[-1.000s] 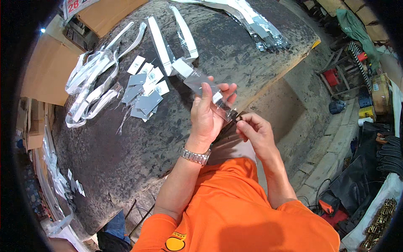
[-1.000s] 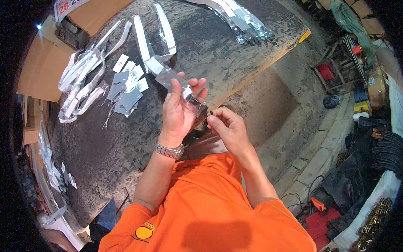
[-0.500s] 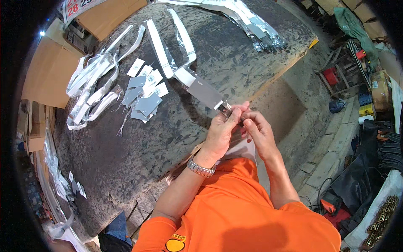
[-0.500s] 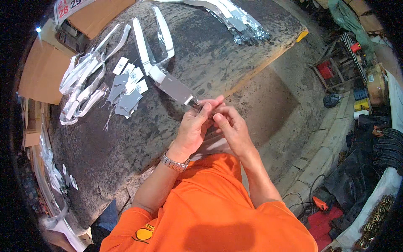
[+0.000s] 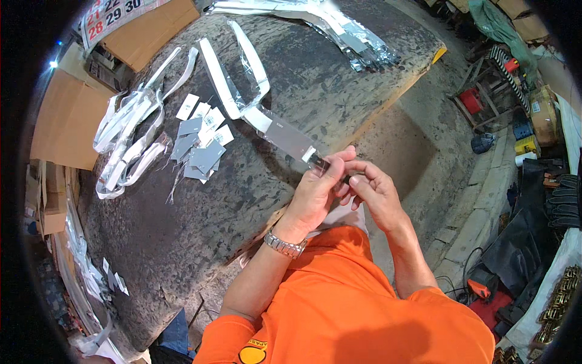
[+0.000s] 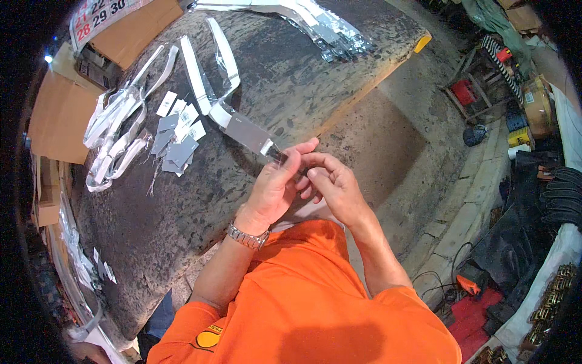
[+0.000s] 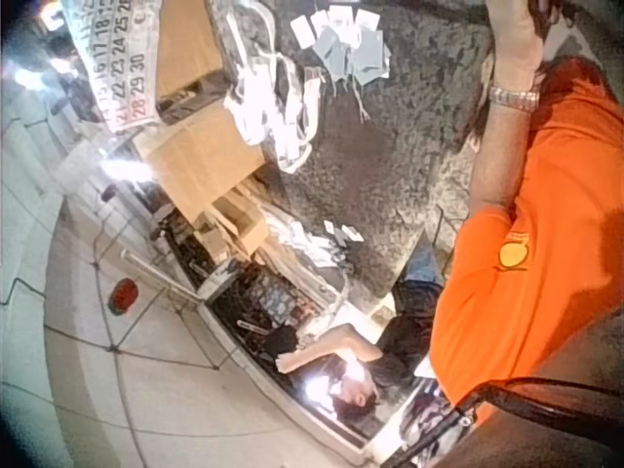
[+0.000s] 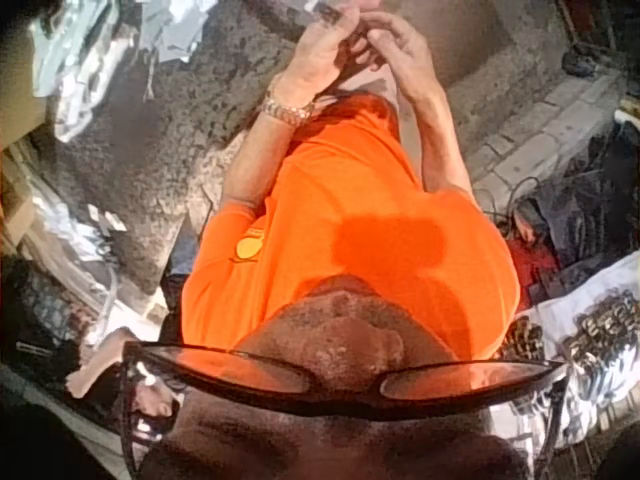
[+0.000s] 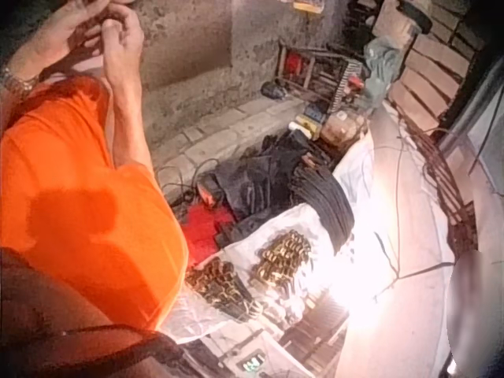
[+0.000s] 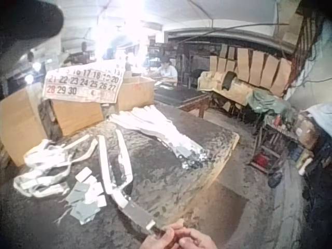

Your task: Attaching small grey plastic or leather tags/tabs to the ends of Y-shaped suspender straps.

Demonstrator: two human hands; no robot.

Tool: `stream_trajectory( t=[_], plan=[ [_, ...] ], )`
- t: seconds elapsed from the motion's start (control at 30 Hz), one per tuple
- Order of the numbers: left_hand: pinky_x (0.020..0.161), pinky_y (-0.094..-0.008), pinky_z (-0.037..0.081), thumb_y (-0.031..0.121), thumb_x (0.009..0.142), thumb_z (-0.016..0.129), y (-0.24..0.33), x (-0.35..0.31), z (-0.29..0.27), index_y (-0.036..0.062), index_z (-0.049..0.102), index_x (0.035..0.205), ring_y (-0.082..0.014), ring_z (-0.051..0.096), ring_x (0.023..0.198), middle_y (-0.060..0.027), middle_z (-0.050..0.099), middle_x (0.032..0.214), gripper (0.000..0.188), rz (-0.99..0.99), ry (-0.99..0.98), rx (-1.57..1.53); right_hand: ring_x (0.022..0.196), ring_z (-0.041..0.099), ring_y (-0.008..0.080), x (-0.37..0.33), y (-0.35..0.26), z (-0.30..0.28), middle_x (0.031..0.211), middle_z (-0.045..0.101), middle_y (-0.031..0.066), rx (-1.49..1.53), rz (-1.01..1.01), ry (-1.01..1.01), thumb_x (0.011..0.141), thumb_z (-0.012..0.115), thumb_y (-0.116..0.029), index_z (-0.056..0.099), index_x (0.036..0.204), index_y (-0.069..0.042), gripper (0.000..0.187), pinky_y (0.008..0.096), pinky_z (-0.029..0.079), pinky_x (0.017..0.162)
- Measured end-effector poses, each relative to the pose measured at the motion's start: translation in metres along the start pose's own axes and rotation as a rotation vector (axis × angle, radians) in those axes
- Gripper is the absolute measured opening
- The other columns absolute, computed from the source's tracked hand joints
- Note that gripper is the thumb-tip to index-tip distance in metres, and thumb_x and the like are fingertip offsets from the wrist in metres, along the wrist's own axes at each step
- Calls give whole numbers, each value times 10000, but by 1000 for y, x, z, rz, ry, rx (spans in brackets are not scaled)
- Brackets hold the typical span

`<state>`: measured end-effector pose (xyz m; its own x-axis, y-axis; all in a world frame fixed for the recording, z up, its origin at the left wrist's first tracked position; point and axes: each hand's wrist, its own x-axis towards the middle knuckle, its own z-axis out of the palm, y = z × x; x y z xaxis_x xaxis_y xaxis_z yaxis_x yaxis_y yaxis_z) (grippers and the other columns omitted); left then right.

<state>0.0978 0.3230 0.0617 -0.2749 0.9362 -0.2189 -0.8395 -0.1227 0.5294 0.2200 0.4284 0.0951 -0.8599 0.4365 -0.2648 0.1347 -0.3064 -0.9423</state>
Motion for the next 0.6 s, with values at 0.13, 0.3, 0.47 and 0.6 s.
stream_trajectory(
  t=[0.13, 0.3, 0.47, 0.6],
  plan=[
    [711, -284, 459, 333, 984, 592, -6, -2, -1, 80, 492, 1391, -99, 533, 851, -31, 614, 1187, 490, -33, -38, 135, 722, 612, 73, -3, 4, 0, 841, 664, 14, -76, -61, 25, 998, 545, -205, 599, 1133, -46, 215, 218, 463, 603],
    [952, -375, 500, 414, 973, 573, 11, -6, -3, 95, 368, 1469, -231, 564, 1202, -109, 459, 1464, 624, 52, -27, -94, 694, 616, 80, -12, 3, -12, 759, 650, 8, -33, -36, 51, 994, 546, -194, 571, 1015, -54, 144, 219, 453, 591],
    [981, -429, 512, 301, 1008, 534, 51, -2, -2, 32, 436, 1388, -303, 559, 1239, -173, 513, 1405, 476, 218, 41, 34, 725, 629, 105, -32, 4, -8, 785, 665, 39, -83, 44, 21, 997, 519, -172, 556, 1056, -31, 157, 235, 470, 623],
    [960, -420, 526, 256, 1021, 512, 71, -2, 37, 10, 452, 1366, -302, 606, 1177, -185, 551, 1358, 428, 247, 29, 237, 723, 643, 143, -42, -17, 4, 806, 669, 72, -108, 37, -14, 988, 508, -151, 569, 1090, -7, 186, 254, 487, 639]
  ],
)
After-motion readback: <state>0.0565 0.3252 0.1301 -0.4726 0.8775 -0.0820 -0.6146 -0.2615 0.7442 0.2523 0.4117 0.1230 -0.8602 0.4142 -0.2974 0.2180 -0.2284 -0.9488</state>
